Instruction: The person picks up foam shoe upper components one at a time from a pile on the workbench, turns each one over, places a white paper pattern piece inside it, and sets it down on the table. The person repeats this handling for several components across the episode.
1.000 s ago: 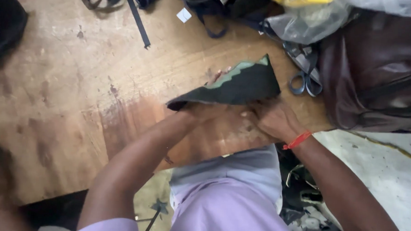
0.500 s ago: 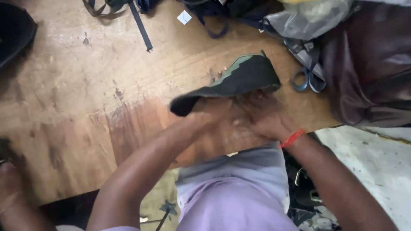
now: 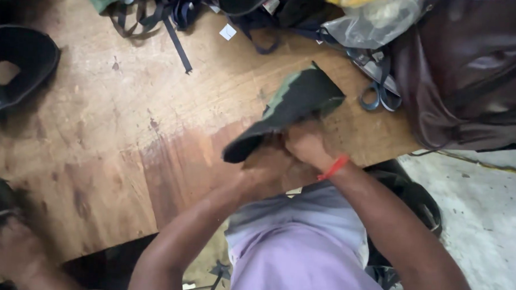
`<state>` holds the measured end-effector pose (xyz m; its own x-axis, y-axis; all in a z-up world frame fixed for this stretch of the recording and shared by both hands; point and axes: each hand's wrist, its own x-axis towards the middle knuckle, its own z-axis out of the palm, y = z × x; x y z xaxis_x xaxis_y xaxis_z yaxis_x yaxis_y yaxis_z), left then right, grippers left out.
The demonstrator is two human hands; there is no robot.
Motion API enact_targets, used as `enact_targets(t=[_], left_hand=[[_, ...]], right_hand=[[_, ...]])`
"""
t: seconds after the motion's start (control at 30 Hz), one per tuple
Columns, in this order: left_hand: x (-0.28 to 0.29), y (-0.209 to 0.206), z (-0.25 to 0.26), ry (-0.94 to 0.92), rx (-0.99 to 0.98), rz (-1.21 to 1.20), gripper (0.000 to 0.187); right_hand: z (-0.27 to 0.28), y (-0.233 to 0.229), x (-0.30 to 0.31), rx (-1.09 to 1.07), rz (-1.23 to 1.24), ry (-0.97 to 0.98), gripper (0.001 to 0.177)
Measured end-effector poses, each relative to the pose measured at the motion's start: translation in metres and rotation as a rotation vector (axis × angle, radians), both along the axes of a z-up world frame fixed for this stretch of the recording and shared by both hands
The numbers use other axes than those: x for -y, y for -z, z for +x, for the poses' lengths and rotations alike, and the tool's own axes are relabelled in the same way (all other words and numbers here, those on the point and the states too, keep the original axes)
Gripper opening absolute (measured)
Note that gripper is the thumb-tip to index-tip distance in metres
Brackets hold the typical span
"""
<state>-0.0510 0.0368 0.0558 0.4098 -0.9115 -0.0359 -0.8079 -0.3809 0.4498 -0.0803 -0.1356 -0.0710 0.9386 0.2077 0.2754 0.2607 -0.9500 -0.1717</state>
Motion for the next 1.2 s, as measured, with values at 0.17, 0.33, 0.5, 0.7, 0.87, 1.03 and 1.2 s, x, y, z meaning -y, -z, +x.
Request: enact_targets(t=[0.17, 0.33, 0.5, 0.7, 0.87, 1.03, 1.2], left_hand=[[-0.004, 0.103, 0.003, -0.033, 0.382, -0.05, 0.06], [0.004, 0.124, -0.021, -0.013, 0.465, -0.074, 0.059], [0.026, 0.113, 0.006, -0.029, 0.407, -0.131, 0.058], [0.028, 0.068, 0.005, -0.045, 0.059, -0.16, 0.063], [0.04, 0.022, 0.018, -0.327, -0.165, -0.27, 0.045], [0.016, 0.002, 0.032, -0.525, -0.329, -0.47, 0.059], [0.004, -0.06, 0.036, -0.275, -0.022, 0.096, 0.074]], right_hand=[[0.009, -0.005, 0.022, -0.205, -0.094, 0.099, 0.016], [-0.003, 0.01, -0.011, -0.198, 0.357, 0.195, 0.029], [-0.035, -0.105, -0.013, 0.026, 0.576, 0.192, 0.023], [0.0, -0.197, 0.005, 0.214, 0.03, 0.146, 0.038], [0.002, -0.137, 0.025, 0.195, 0.559, 0.268, 0.024], [-0.034, -0.073, 0.016, -0.631, 0.597, 0.125, 0.024], [-0.029, -0.159, 0.012, -0.109, 0.398, -0.132, 0.051]])
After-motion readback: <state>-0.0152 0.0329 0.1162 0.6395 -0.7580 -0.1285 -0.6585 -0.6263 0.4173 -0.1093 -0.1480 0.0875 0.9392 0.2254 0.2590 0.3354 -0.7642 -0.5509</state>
